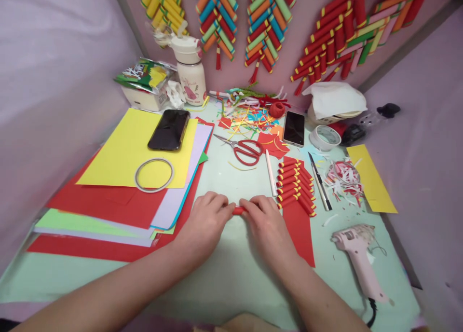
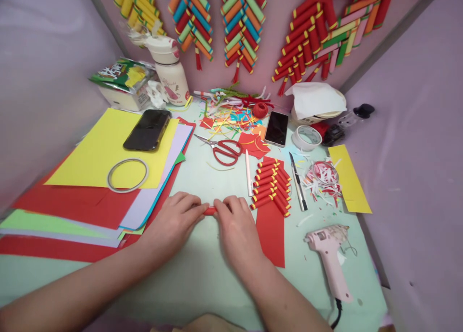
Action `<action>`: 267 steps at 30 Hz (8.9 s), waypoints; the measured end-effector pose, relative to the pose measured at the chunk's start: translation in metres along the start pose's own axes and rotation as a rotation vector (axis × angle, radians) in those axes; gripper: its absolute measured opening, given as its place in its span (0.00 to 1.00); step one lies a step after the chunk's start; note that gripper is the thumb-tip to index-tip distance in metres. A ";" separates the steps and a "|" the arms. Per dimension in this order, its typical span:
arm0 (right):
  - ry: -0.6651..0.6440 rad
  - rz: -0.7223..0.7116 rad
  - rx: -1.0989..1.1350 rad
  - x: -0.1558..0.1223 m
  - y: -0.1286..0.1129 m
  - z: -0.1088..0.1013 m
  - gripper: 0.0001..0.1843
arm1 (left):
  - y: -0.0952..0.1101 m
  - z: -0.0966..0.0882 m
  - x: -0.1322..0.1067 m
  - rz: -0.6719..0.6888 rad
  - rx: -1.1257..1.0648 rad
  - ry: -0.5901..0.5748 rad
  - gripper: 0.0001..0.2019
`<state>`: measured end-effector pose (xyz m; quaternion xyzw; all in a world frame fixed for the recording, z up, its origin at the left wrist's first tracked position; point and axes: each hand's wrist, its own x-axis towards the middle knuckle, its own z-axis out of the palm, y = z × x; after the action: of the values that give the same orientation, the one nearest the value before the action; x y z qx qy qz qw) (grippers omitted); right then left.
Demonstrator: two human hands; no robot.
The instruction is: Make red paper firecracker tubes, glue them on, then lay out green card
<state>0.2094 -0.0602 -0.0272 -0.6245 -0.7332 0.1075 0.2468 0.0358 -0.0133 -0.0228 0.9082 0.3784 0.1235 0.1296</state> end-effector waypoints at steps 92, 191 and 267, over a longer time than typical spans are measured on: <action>-0.020 0.220 -0.008 0.021 0.004 -0.010 0.08 | -0.021 -0.024 0.038 -0.734 -1.803 0.521 0.09; 0.100 -0.132 0.572 0.011 -0.014 -0.009 0.46 | -0.010 -0.026 0.020 -0.591 -2.045 -0.481 0.14; 0.157 -0.007 0.254 0.017 -0.004 -0.004 0.03 | -0.002 -0.009 0.024 -0.606 -1.358 -0.155 0.09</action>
<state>0.2066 -0.0451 -0.0182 -0.5923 -0.6943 0.1494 0.3805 0.0483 0.0062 -0.0122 0.4902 0.4424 0.2245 0.7166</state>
